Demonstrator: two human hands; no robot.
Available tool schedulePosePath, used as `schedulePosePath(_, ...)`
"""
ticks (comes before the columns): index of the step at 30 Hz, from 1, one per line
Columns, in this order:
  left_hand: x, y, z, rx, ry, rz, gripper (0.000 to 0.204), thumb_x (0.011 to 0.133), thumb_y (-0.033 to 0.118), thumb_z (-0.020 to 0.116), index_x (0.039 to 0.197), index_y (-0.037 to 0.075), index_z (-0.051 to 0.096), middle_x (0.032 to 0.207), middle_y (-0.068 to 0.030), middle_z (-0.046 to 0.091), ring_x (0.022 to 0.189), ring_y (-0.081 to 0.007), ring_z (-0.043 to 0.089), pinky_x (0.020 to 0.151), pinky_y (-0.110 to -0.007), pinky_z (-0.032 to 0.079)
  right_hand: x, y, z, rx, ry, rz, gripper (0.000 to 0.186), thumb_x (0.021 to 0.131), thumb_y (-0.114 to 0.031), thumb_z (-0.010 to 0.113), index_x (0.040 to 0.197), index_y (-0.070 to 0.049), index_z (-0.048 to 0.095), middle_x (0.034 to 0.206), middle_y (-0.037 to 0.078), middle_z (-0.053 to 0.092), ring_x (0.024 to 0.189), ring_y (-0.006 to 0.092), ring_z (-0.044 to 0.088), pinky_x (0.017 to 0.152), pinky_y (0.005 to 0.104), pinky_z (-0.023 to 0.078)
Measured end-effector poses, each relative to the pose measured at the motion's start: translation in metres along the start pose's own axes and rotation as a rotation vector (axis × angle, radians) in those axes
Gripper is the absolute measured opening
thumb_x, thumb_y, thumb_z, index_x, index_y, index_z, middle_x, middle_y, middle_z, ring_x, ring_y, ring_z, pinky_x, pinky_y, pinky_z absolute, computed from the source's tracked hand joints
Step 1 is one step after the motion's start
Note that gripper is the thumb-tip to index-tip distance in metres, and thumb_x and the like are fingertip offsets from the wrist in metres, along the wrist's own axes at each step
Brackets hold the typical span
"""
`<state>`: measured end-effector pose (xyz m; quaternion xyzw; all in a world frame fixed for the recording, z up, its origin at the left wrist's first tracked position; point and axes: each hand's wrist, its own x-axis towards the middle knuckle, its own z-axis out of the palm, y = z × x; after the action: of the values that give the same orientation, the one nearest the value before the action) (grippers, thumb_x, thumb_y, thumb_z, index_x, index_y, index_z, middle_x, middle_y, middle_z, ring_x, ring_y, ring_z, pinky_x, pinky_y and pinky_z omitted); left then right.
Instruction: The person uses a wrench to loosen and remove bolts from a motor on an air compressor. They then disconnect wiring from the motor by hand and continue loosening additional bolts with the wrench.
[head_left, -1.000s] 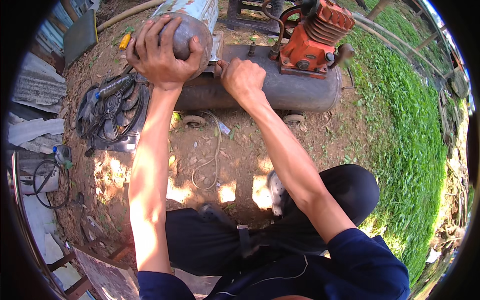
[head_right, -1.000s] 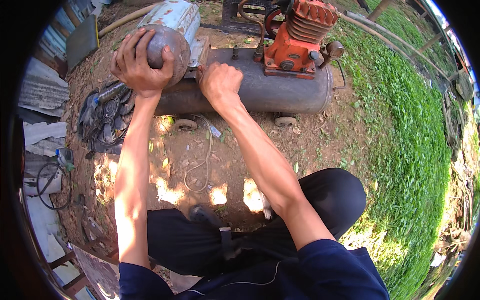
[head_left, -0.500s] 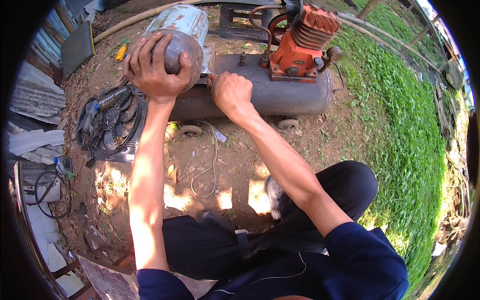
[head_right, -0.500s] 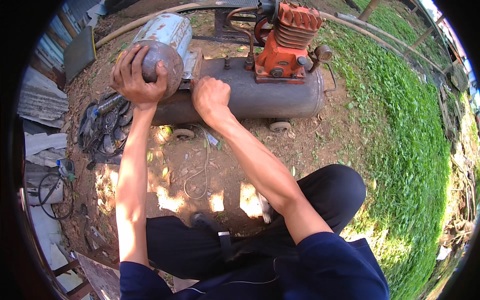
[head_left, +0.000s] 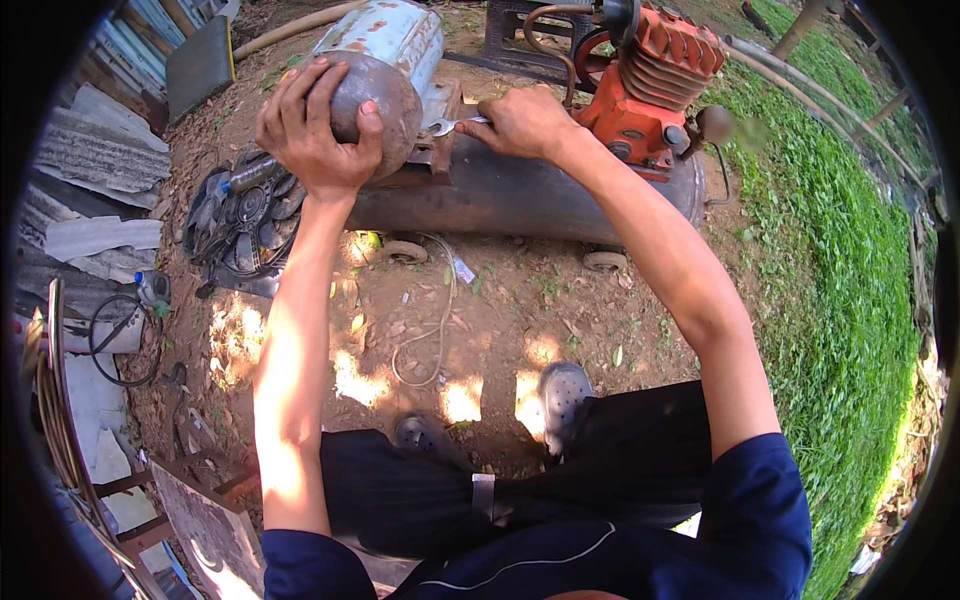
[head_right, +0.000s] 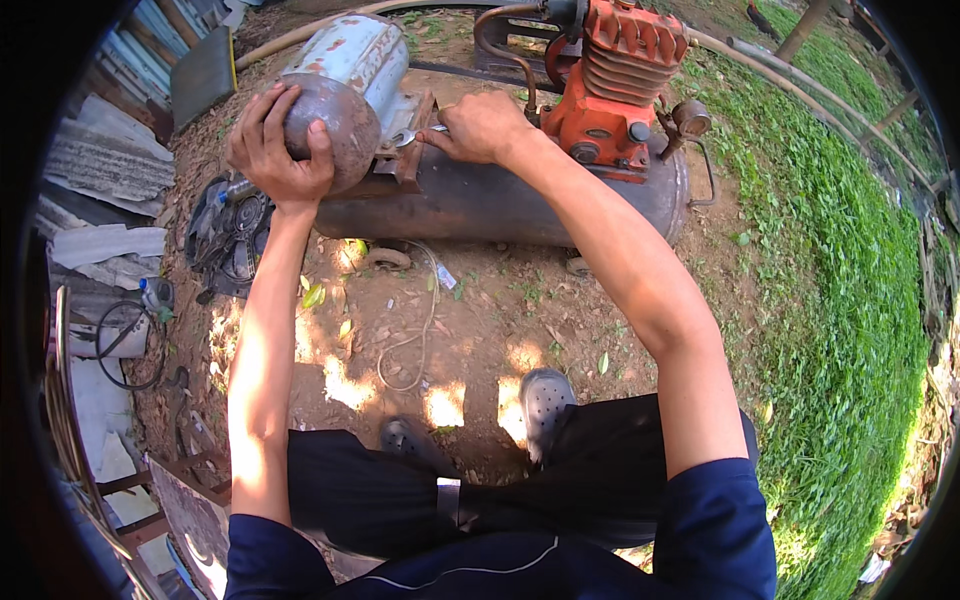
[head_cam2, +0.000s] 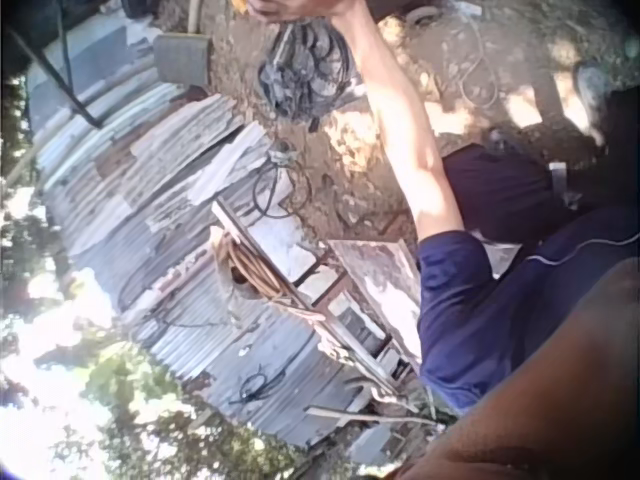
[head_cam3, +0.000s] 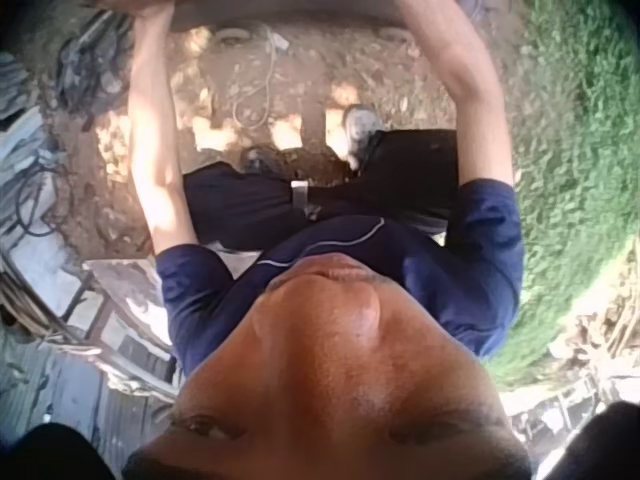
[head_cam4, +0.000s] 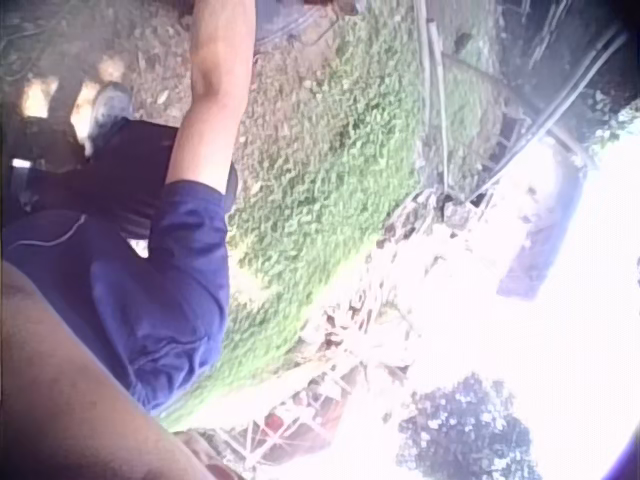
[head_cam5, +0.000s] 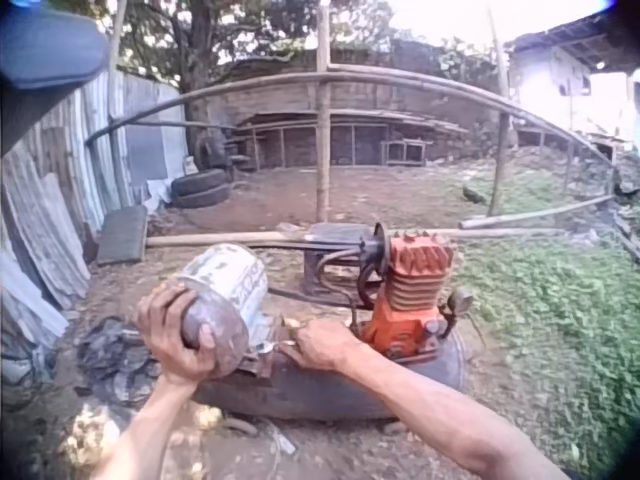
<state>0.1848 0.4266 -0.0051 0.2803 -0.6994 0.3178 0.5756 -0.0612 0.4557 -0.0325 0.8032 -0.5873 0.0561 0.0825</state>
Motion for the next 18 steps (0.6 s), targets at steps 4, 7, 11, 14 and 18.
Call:
schedulePosePath(4,-0.001,0.000,0.002,-0.018,0.000,-0.004,0.036,0.087,0.040,0.054,0.107,0.013,0.068,0.113,-0.0033,0.064,0.110,-0.0268,0.056,0.097,-0.040,0.037,0.006,0.005,0.004,0.025,0.023,-0.062,0.058,0.095,-0.055,0.045,0.082,-0.005,0.070,0.066,0.020,0.065,0.066,0.0387,0.066,0.063,0.0479,0.053)
schedulePosePath(7,-0.002,-0.001,0.001,-0.008,-0.011,0.000,0.037,0.088,0.040,0.054,0.107,0.012,0.068,0.113,-0.0036,0.064,0.110,-0.0268,0.055,0.097,-0.041,0.037,0.010,0.000,0.003,0.048,0.010,-0.098,0.058,0.096,-0.052,0.045,0.077,-0.003,0.070,0.071,0.021,0.067,0.070,0.0384,0.067,0.067,0.0463,0.055)
schedulePosePath(11,-0.001,-0.001,0.002,-0.012,-0.001,0.014,0.037,0.088,0.039,0.054,0.108,0.012,0.068,0.113,-0.0039,0.064,0.109,-0.0270,0.055,0.097,-0.041,0.037,0.018,0.007,0.005,0.028,0.055,-0.185,0.058,0.096,-0.051,0.044,0.076,-0.002,0.069,0.068,0.020,0.066,0.068,0.0386,0.067,0.066,0.0463,0.055)
schedulePosePath(14,-0.001,-0.001,0.002,-0.023,-0.006,0.011,0.036,0.088,0.039,0.054,0.108,0.012,0.068,0.113,-0.0038,0.064,0.110,-0.0269,0.055,0.097,-0.041,0.037,0.022,0.009,0.008,0.001,0.105,-0.241,0.057,0.096,-0.049,0.046,0.073,-0.003,0.068,0.066,0.019,0.065,0.066,0.0379,0.066,0.064,0.0458,0.054)
schedulePosePath(18,-0.002,-0.001,0.003,-0.011,0.002,0.011,0.036,0.088,0.039,0.054,0.108,0.012,0.068,0.113,-0.0040,0.064,0.109,-0.0269,0.056,0.097,-0.041,0.037,0.031,0.012,0.008,-0.054,0.202,-0.360,0.050,0.095,-0.047,0.049,0.075,-0.005,0.066,0.059,0.016,0.062,0.058,0.0358,0.064,0.054,0.0428,0.051)
